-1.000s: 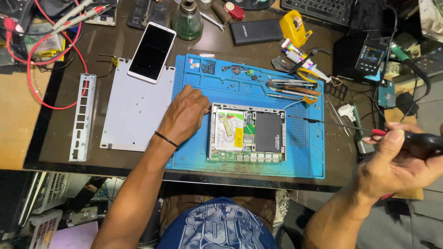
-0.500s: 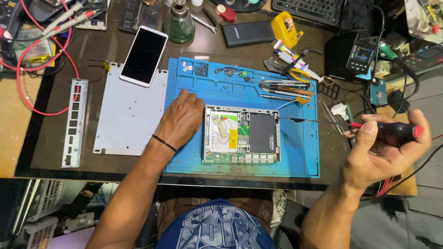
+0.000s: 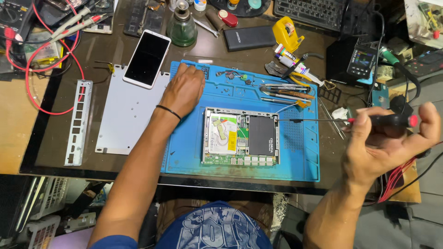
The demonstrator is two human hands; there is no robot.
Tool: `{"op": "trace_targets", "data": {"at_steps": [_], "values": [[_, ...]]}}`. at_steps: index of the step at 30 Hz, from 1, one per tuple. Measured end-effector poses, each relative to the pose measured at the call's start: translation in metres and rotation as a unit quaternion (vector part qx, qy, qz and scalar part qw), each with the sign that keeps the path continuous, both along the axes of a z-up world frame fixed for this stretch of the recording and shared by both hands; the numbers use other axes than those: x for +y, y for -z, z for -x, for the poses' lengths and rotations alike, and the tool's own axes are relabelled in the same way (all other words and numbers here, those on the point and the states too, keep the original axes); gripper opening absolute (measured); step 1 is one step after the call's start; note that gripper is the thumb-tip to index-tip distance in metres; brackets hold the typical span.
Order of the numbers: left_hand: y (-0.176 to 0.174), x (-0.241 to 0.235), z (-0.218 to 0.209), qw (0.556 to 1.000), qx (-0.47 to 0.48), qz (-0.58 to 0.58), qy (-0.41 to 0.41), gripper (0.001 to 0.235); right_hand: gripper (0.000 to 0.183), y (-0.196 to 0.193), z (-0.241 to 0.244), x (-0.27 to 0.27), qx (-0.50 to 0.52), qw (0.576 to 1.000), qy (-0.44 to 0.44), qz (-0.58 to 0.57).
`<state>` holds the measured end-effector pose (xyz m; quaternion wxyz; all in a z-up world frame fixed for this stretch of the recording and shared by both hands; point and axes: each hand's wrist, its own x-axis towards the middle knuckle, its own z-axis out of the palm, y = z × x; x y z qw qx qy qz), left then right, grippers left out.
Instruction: The person uses a screwdriver to remove screws from a hard drive enclosure and then detaches the hard drive from the circuit board. They place the hard drive on the table and continue to remove screws from the enclosure.
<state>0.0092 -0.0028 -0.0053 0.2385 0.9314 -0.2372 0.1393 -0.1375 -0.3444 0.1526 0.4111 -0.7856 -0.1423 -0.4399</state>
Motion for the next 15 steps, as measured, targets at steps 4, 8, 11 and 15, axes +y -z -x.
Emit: {"op": "trace_targets", "data": {"at_steps": [4, 8, 11, 15], "values": [[0.004, -0.004, -0.006, 1.0, -0.01, -0.027, -0.005, 0.017, 0.048, -0.035, 0.004, 0.013, 0.092, 0.991, -0.055, 0.082], [-0.002, -0.002, -0.002, 0.999, 0.024, -0.034, -0.014, 0.008, 0.035, -0.052, -0.008, 0.016, 0.105, 0.977, -0.033, 0.184], [-0.004, 0.0, -0.001, 0.998, 0.036, -0.042, -0.014, 0.004, 0.036, -0.059, -0.018, 0.018, 0.074, 0.968, -0.043, 0.236], [0.001, 0.004, 0.001, 0.999, 0.037, -0.011, 0.003, 0.016, 0.058, -0.067, -0.024, 0.015, 0.186, 0.932, -0.278, 0.144]]}}
